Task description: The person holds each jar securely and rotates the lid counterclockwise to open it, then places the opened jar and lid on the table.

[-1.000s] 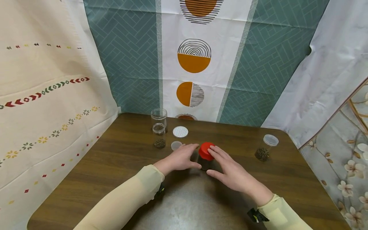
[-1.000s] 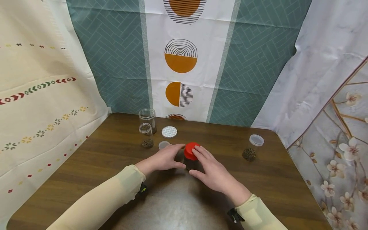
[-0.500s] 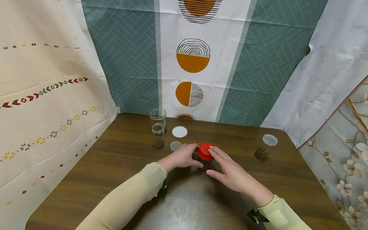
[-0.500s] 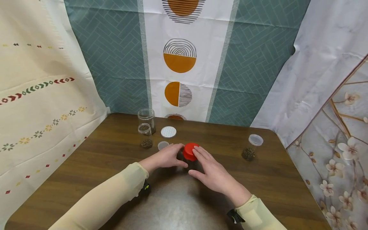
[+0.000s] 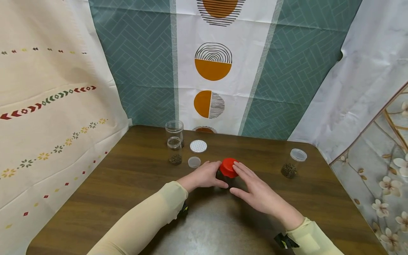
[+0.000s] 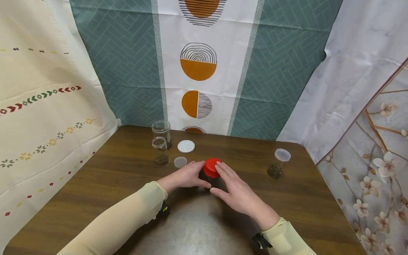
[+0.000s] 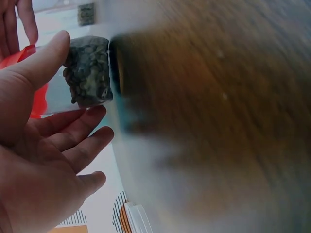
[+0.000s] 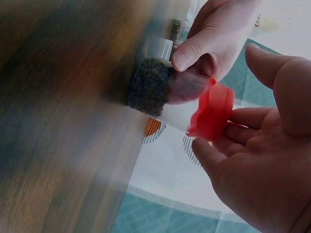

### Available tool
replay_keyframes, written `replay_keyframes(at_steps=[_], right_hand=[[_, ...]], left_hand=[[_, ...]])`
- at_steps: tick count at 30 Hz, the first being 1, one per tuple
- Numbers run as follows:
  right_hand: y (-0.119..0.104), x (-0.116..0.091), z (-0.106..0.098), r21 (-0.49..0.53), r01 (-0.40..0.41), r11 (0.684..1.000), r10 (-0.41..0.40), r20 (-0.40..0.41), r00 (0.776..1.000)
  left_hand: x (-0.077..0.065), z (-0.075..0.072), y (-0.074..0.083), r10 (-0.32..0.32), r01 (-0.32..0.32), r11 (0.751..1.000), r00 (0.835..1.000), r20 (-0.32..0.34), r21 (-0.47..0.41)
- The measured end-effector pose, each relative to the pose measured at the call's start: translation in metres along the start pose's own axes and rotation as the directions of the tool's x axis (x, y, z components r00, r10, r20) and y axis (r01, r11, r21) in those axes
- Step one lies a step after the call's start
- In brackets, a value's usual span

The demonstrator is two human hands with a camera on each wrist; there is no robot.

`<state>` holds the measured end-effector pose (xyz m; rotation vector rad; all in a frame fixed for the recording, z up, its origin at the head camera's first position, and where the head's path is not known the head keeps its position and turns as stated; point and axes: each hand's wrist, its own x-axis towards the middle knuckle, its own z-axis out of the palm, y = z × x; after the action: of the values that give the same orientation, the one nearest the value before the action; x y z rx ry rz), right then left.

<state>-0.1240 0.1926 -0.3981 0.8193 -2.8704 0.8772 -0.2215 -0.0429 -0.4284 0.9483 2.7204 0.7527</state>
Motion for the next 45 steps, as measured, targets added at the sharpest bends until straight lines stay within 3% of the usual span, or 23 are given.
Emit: replay_keyframes(at_steps=[11,19,31,34,36,40,41,43,45], right_hand=[[-0.001,-0.004,-0.001,0.026,-0.039,0.999,0.039,-0.004,0.999],[-0.005,-0.002,0.001,0.039,-0.053,0.998,0.053,-0.01,0.999],[-0.008,0.001,0.005,0.03,-0.069,0.997,0.068,0.015,0.998],[-0.01,0.002,0.006,0.03,-0.077,0.997,0.076,0.021,0.997],[-0.011,0.002,0.006,0.037,-0.079,0.996,0.078,0.024,0.997],[-0.012,0.002,0.009,0.059,-0.1,0.993,0.098,0.044,0.994],[-0.012,0.002,0.01,0.064,-0.103,0.993,0.1,0.048,0.994],[-0.012,0.002,0.011,0.069,-0.111,0.991,0.108,0.056,0.993],[-0.013,0.002,0.012,0.07,-0.109,0.992,0.105,0.059,0.993]], left_hand=[[-0.004,0.002,0.006,0.012,-0.013,1.0,0.999,-0.038,-0.01],[-0.006,0.005,0.005,-0.023,0.02,0.999,0.997,-0.08,-0.039],[-0.016,-0.006,0.0,-0.019,0.018,1.0,0.998,-0.053,-0.001],[-0.016,-0.006,-0.004,-0.004,0.004,1.0,0.999,-0.049,-0.006],[-0.006,0.007,-0.025,0.042,-0.041,0.999,0.996,-0.081,0.019],[-0.007,0.009,-0.028,0.041,-0.038,0.999,0.995,-0.095,0.033],[-0.009,0.008,-0.027,0.038,-0.034,0.999,0.994,-0.099,0.035],[-0.022,-0.006,-0.009,-0.001,0.002,1.0,0.997,-0.075,0.017],[-0.026,-0.01,-0.007,-0.005,0.007,1.0,0.997,-0.073,0.026]])
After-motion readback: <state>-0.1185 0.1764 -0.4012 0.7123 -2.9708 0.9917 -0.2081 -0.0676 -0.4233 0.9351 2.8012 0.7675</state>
